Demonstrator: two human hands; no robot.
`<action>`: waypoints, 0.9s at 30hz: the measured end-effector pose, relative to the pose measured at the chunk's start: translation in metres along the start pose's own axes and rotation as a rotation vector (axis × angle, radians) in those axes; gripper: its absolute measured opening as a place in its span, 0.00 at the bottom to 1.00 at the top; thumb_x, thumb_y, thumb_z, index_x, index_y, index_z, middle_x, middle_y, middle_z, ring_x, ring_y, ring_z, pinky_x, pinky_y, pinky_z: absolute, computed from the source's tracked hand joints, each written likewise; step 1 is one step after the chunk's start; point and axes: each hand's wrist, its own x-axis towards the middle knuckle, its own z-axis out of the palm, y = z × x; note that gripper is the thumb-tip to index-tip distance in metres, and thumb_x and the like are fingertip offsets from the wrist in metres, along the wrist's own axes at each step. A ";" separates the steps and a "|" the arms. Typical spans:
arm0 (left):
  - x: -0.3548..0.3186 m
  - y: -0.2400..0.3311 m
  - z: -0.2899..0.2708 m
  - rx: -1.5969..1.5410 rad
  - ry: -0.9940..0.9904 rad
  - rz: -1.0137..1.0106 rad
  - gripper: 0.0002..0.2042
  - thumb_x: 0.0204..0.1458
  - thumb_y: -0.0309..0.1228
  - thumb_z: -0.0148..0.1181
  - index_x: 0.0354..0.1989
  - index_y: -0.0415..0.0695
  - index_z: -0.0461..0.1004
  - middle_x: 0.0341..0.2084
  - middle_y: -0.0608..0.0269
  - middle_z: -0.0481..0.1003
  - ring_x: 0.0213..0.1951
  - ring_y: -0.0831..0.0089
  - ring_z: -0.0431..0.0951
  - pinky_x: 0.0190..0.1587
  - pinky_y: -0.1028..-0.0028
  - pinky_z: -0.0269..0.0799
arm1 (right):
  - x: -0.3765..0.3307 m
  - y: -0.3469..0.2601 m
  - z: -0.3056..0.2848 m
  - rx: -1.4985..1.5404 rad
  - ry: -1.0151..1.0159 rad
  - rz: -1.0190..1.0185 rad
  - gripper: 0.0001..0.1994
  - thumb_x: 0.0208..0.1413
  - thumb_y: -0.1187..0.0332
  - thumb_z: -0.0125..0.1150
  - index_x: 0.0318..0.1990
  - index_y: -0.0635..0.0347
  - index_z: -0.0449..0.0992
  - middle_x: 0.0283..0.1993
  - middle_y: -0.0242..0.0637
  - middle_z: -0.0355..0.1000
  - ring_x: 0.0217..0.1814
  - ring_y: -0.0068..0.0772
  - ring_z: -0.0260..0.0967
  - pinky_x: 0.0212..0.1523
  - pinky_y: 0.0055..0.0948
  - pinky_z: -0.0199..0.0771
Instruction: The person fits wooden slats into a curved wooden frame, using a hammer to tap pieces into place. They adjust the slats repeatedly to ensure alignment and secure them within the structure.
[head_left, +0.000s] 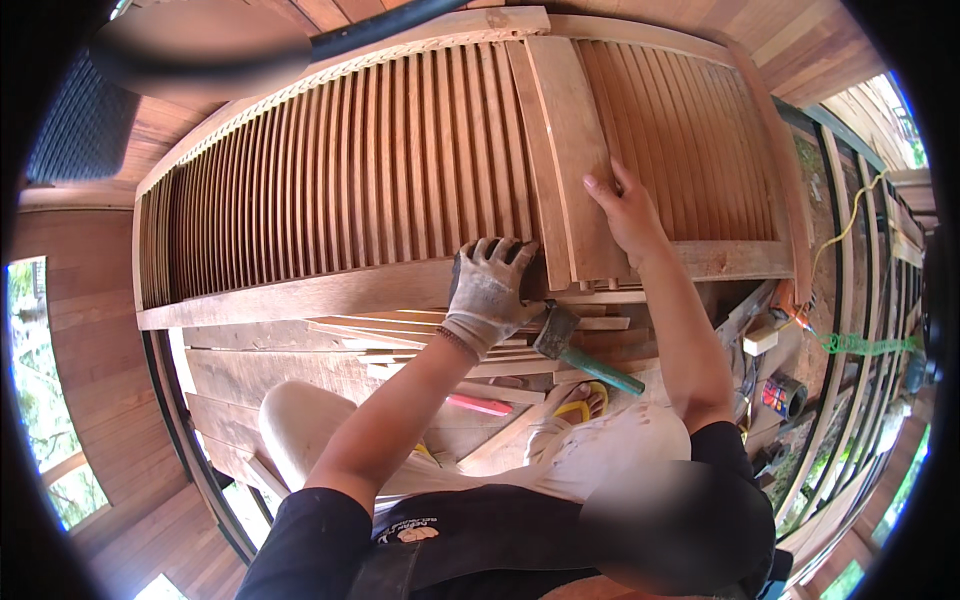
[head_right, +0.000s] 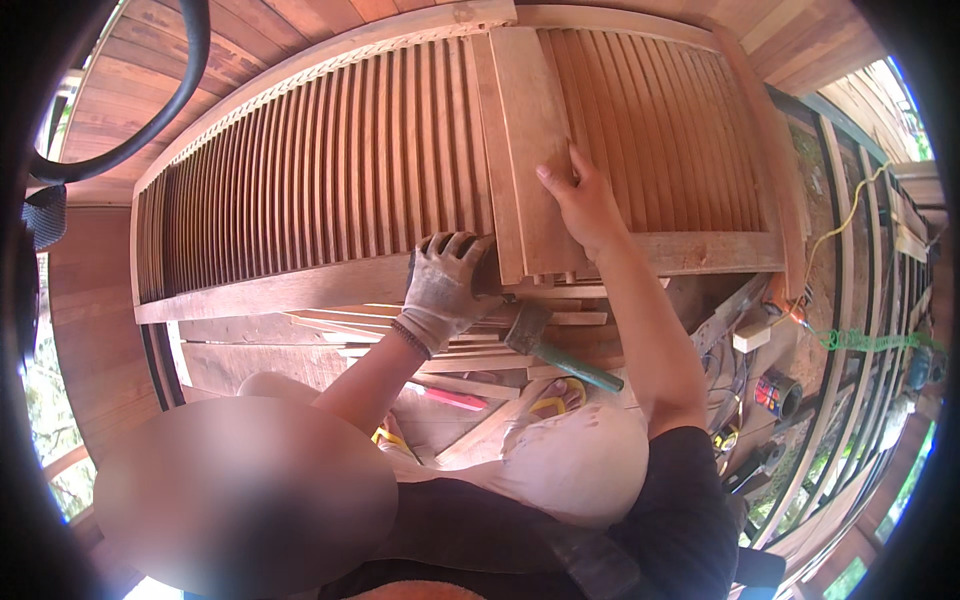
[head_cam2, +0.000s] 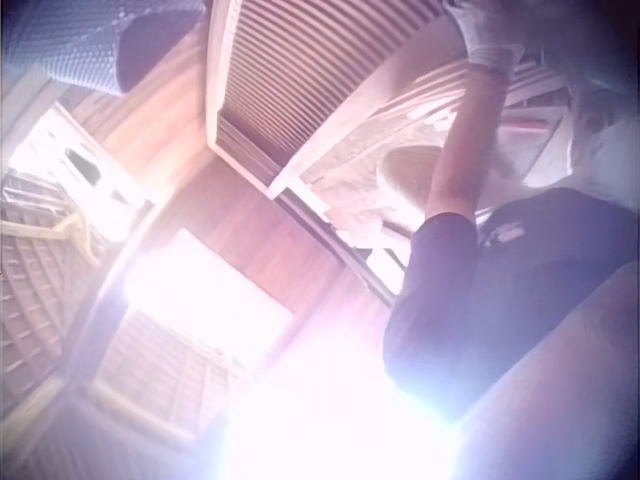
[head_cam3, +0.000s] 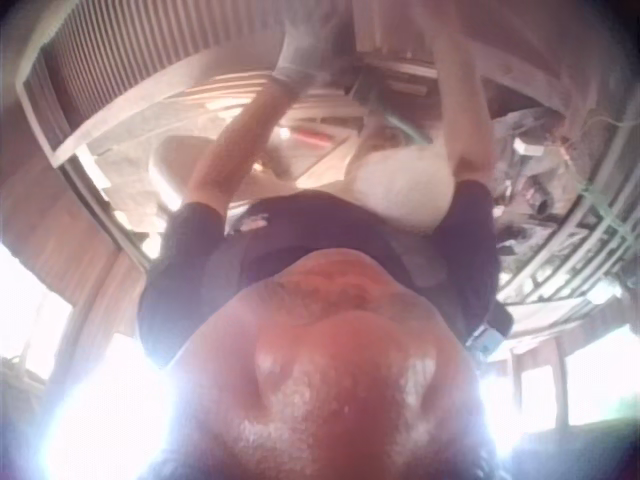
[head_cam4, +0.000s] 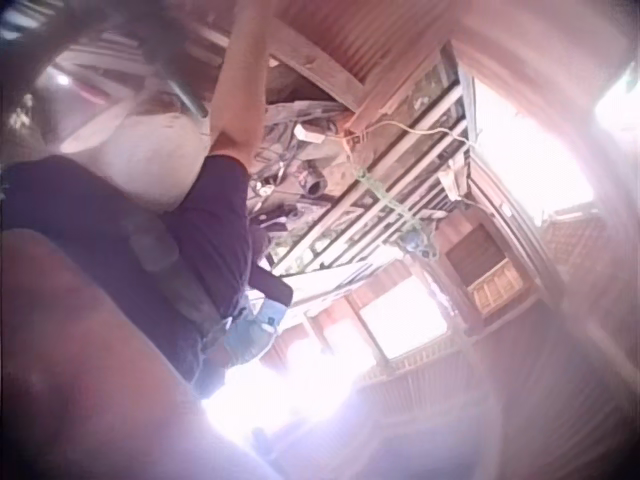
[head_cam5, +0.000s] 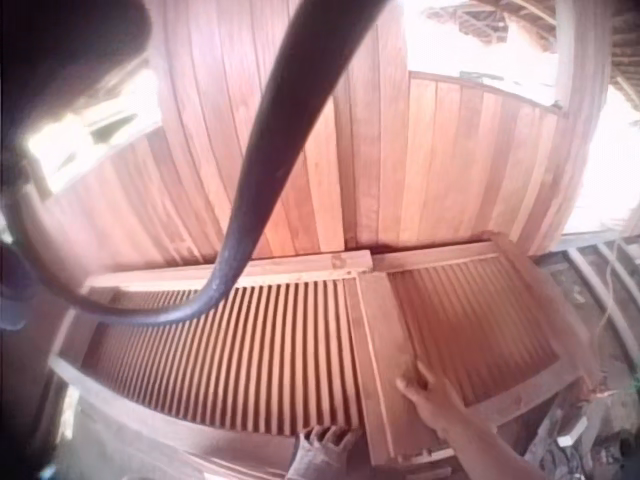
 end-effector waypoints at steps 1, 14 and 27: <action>0.000 0.001 0.001 -0.010 -0.027 0.006 0.44 0.41 0.55 0.71 0.67 0.52 0.64 0.61 0.51 0.68 0.65 0.50 0.63 0.68 0.48 0.52 | 0.001 -0.001 0.000 0.002 -0.022 -0.013 0.44 0.60 0.52 0.66 0.72 0.74 0.52 0.69 0.56 0.62 0.71 0.42 0.59 0.70 0.35 0.58; -0.018 -0.002 0.019 -0.059 0.180 0.070 0.36 0.33 0.48 0.72 0.54 0.45 0.72 0.56 0.54 0.70 0.59 0.51 0.67 0.65 0.49 0.57 | 0.032 0.015 0.012 -0.036 0.004 -0.098 0.37 0.62 0.57 0.65 0.70 0.72 0.57 0.64 0.51 0.68 0.66 0.35 0.66 0.66 0.31 0.64; -0.030 0.000 0.025 -0.041 0.149 0.047 0.42 0.33 0.50 0.73 0.58 0.41 0.67 0.54 0.47 0.68 0.58 0.46 0.66 0.63 0.47 0.57 | 0.044 0.023 0.025 -0.104 0.044 -0.123 0.42 0.62 0.55 0.65 0.71 0.77 0.52 0.68 0.62 0.62 0.71 0.47 0.62 0.68 0.36 0.63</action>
